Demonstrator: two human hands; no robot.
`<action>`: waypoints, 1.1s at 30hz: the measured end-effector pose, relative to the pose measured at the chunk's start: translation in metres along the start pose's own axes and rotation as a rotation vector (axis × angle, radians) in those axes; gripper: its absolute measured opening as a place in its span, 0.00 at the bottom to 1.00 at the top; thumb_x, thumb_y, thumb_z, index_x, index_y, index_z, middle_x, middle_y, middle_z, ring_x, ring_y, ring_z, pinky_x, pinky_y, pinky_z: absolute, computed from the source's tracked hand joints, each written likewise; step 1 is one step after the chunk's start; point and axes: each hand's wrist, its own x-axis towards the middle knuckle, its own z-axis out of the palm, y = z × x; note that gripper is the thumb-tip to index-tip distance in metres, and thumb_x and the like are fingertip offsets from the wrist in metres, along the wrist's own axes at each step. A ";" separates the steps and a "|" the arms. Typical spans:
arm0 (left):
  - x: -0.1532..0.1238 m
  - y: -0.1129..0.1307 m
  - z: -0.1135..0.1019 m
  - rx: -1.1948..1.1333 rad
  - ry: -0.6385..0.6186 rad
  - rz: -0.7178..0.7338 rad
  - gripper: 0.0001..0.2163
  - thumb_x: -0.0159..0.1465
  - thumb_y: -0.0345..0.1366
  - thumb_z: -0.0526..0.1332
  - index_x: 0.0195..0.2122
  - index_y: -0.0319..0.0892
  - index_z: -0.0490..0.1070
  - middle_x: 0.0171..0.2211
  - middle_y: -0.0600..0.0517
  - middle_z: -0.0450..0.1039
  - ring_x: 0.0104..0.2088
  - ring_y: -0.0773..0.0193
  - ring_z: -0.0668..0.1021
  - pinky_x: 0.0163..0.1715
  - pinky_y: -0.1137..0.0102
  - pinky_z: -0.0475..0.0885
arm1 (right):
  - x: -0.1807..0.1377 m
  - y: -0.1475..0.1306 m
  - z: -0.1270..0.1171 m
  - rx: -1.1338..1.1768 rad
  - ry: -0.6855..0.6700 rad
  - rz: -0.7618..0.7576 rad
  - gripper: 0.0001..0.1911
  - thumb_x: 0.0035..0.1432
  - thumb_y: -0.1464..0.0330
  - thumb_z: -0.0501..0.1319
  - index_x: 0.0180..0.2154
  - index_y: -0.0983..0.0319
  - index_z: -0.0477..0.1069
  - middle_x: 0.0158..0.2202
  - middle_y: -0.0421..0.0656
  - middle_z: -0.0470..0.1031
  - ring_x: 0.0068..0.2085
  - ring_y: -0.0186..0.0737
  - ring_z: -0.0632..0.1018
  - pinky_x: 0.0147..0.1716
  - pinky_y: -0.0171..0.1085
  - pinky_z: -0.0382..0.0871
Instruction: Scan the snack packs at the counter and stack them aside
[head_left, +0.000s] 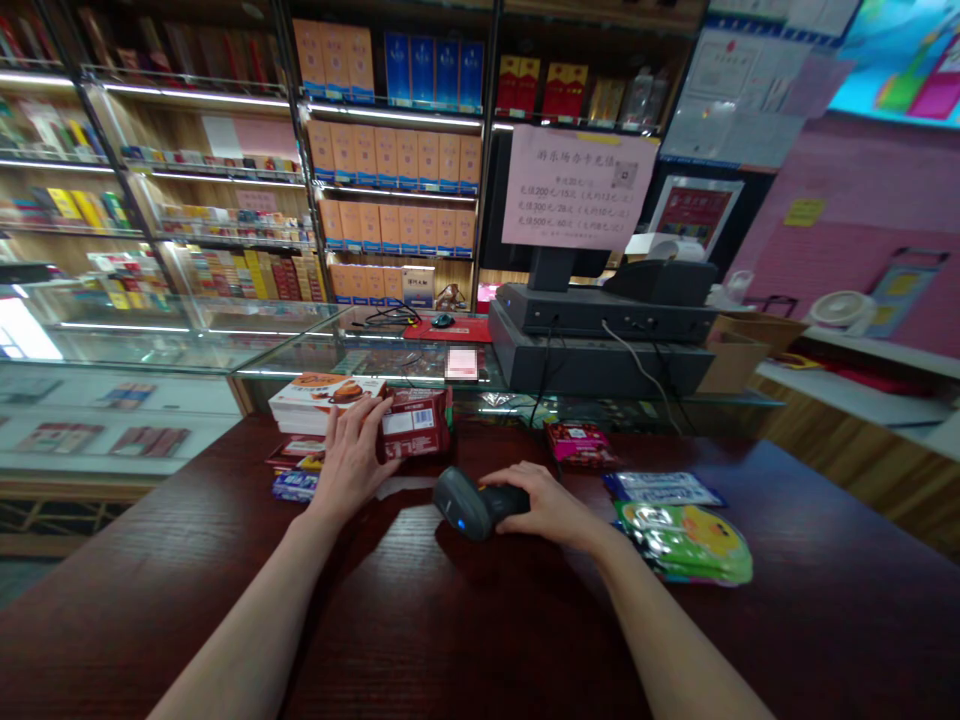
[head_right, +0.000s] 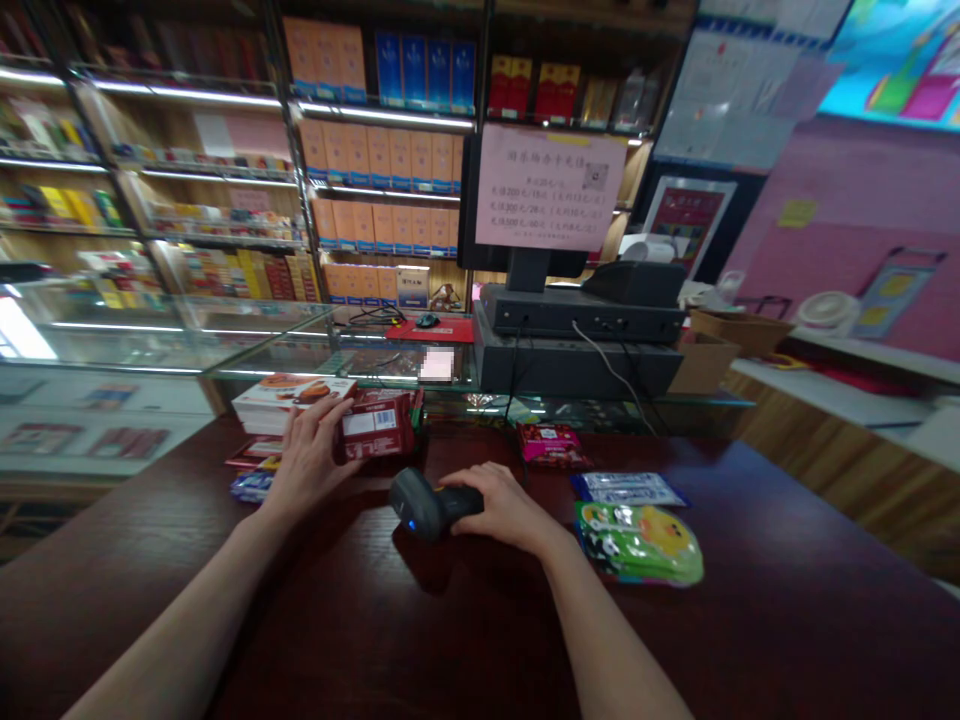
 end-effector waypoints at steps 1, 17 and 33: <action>0.000 0.001 0.000 -0.001 0.000 0.000 0.37 0.60 0.39 0.66 0.68 0.45 0.51 0.63 0.40 0.62 0.64 0.45 0.65 0.68 0.44 0.48 | 0.000 0.000 0.001 -0.005 -0.011 0.003 0.29 0.47 0.63 0.75 0.53 0.51 0.74 0.48 0.40 0.78 0.50 0.47 0.74 0.54 0.44 0.59; 0.000 0.005 -0.001 -0.024 -0.043 0.022 0.39 0.58 0.37 0.67 0.69 0.46 0.50 0.64 0.40 0.61 0.65 0.45 0.64 0.68 0.43 0.48 | 0.000 0.000 0.008 -0.022 -0.088 0.031 0.29 0.46 0.65 0.74 0.52 0.52 0.74 0.50 0.41 0.77 0.52 0.48 0.73 0.55 0.45 0.59; 0.001 0.024 0.001 -0.062 -0.083 0.103 0.37 0.58 0.36 0.67 0.68 0.44 0.53 0.63 0.41 0.62 0.65 0.47 0.64 0.69 0.46 0.48 | 0.011 0.003 0.015 0.208 0.320 0.097 0.18 0.64 0.60 0.60 0.53 0.55 0.74 0.46 0.42 0.81 0.48 0.45 0.78 0.53 0.46 0.67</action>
